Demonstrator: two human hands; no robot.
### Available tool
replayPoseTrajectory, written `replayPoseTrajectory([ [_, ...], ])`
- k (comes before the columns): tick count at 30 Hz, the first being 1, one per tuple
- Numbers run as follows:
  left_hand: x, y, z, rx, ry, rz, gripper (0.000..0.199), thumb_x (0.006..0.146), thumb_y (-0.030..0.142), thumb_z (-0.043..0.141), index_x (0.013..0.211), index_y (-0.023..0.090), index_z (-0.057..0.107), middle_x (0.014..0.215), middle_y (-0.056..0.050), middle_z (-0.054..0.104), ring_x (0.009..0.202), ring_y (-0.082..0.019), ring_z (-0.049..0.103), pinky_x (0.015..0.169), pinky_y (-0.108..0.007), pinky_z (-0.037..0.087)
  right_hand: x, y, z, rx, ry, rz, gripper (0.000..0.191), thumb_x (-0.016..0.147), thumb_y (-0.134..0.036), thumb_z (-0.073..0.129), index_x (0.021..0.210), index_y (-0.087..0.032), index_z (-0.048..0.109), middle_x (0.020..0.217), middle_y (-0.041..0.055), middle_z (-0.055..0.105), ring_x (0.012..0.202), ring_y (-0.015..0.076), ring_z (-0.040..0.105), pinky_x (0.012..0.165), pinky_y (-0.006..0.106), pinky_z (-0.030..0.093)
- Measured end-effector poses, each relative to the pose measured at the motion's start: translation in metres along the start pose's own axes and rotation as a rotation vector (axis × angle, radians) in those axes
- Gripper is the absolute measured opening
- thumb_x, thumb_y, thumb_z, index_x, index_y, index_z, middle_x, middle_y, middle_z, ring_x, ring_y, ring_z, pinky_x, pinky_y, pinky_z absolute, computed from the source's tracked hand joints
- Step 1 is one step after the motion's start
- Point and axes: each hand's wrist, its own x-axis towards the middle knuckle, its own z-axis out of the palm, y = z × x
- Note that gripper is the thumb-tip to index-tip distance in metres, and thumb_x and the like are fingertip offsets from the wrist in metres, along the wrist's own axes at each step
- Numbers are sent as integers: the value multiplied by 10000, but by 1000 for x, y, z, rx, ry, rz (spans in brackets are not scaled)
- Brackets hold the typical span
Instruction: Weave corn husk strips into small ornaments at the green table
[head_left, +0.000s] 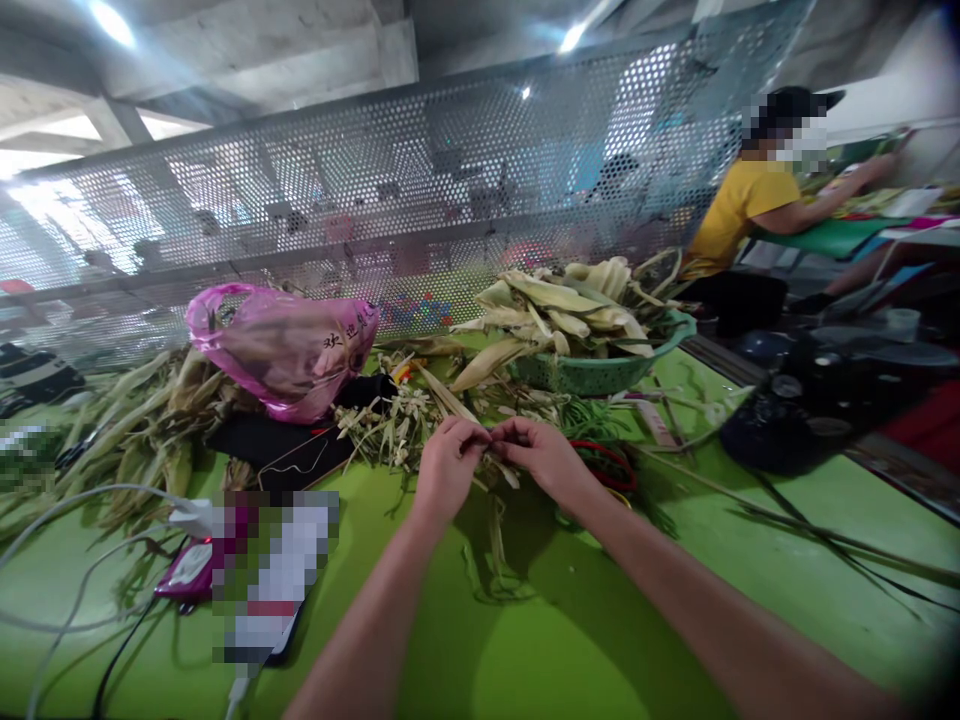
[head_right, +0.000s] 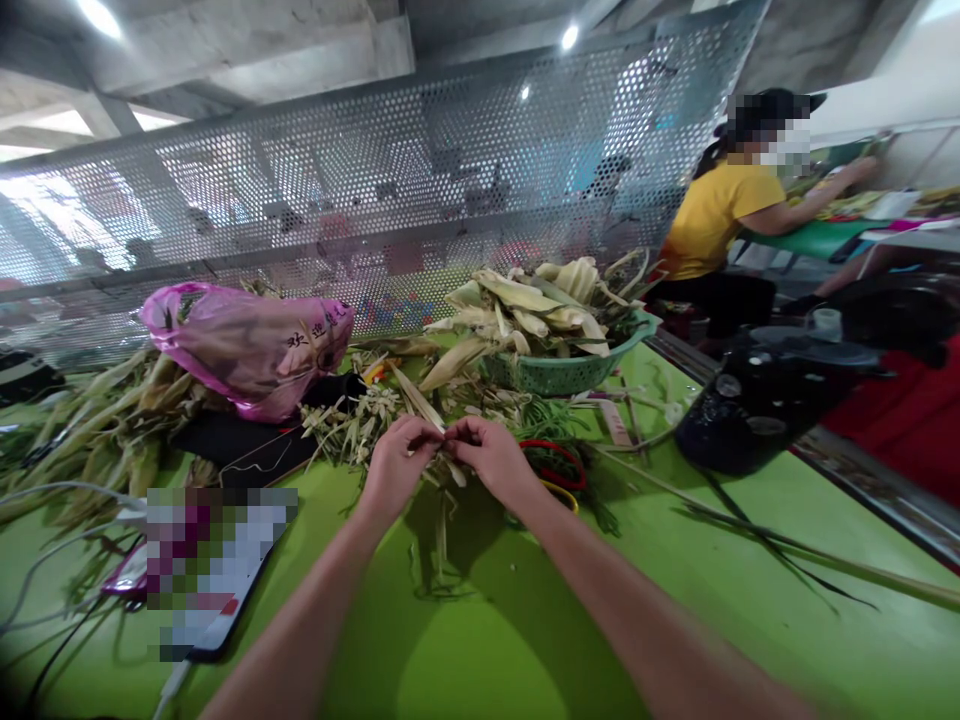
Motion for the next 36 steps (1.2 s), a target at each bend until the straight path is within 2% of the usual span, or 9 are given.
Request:
replayPoseTrajectory([
  [9, 0, 2, 0, 9, -3, -8, 151, 771, 68, 553, 779, 186, 648, 822, -19, 603, 786, -133, 582, 744, -242, 452, -3, -9, 2, 70, -62, 53, 238, 666, -352, 705, 809, -176, 634, 656, -16, 594, 551, 124, 526, 556, 274, 422],
  [19, 0, 1, -1, 1, -9, -28, 203, 738, 25, 544, 790, 183, 661, 814, -12, 617, 790, -127, 585, 742, -234, 444, -1, -3, 1, -63, 25, -17, 116, 673, -249, 620, 760, -192, 571, 666, -24, 575, 610, 138, 537, 604, 272, 431],
  [25, 2, -10, -6, -6, -40, -173, 90, 742, 120, 585, 767, 176, 651, 765, -7, 652, 728, -133, 586, 699, -240, 441, -4, -3, -11, -278, 30, -57, 27, 704, -193, 552, 723, -210, 562, 622, -30, 561, 565, 135, 510, 547, 254, 390],
  [28, 4, -16, -9, -18, -77, -260, 46, 727, 147, 602, 743, 174, 636, 731, -4, 656, 689, -132, 580, 671, -239, 439, -4, -3, -16, -368, 34, -61, 71, 674, -146, 537, 683, -210, 567, 579, -36, 563, 540, 130, 495, 519, 246, 359],
  [33, 5, -18, -9, -43, -91, -299, 22, 726, 187, 611, 736, 174, 626, 714, -2, 645, 668, -130, 563, 648, -237, 430, -3, -8, -11, -148, 45, 32, 49, 636, -177, 584, 673, -202, 567, 575, -40, 574, 521, 131, 544, 520, 251, 385],
  [36, 5, -15, -8, -86, -96, -311, 47, 734, 212, 611, 734, 167, 622, 701, -1, 637, 654, -126, 552, 637, -236, 420, -3, -12, -8, -53, 38, 81, 115, 619, -202, 624, 733, -188, 616, 637, -29, 605, 524, 120, 540, 532, 252, 399],
])
